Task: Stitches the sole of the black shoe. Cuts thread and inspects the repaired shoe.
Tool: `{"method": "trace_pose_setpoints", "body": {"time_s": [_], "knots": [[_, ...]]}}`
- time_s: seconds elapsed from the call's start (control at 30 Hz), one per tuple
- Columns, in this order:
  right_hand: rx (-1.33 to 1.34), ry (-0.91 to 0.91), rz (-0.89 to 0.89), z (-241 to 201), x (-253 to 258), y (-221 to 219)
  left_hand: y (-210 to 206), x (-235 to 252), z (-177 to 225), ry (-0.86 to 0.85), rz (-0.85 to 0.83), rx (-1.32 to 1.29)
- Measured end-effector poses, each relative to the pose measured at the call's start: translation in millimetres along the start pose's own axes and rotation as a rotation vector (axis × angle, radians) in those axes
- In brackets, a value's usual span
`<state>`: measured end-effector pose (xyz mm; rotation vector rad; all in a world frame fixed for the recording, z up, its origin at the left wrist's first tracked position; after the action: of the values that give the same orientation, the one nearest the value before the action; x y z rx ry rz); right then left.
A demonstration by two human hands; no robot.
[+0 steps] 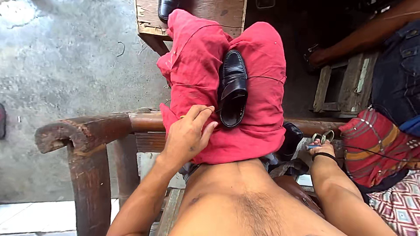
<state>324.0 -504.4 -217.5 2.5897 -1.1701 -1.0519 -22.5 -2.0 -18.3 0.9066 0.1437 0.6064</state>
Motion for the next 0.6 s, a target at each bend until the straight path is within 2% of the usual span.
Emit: {"method": "trace_pose_setpoints", "body": {"time_s": [0.17, 0.37, 0.5, 0.6], "knots": [[0.025, 0.044, -0.014, -3, -8, -7, -19, 44, 25, -0.070, 0.134, 0.053], [0.041, 0.053, 0.009, 5, -32, -7, -48, 93, 21, -0.153, -0.043, 0.085], [0.138, 0.008, 0.000, 18, -46, -4, -34, 95, 12, -0.167, -0.206, -0.078], [0.183, -0.041, -0.013, 17, -63, 8, -5, 81, 2, -0.134, -0.172, -0.281]]}}
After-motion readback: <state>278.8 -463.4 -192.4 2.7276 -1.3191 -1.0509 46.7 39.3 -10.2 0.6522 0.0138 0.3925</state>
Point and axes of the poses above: each hand's wrist, its own x-axis towards the middle knuckle, its own y-axis out of the back of the hand, z = x × y, the point moved 6 cm from there along x, towards the middle knuckle, and after that the axes turned 10 degrees about z, right-handed, at the moved point
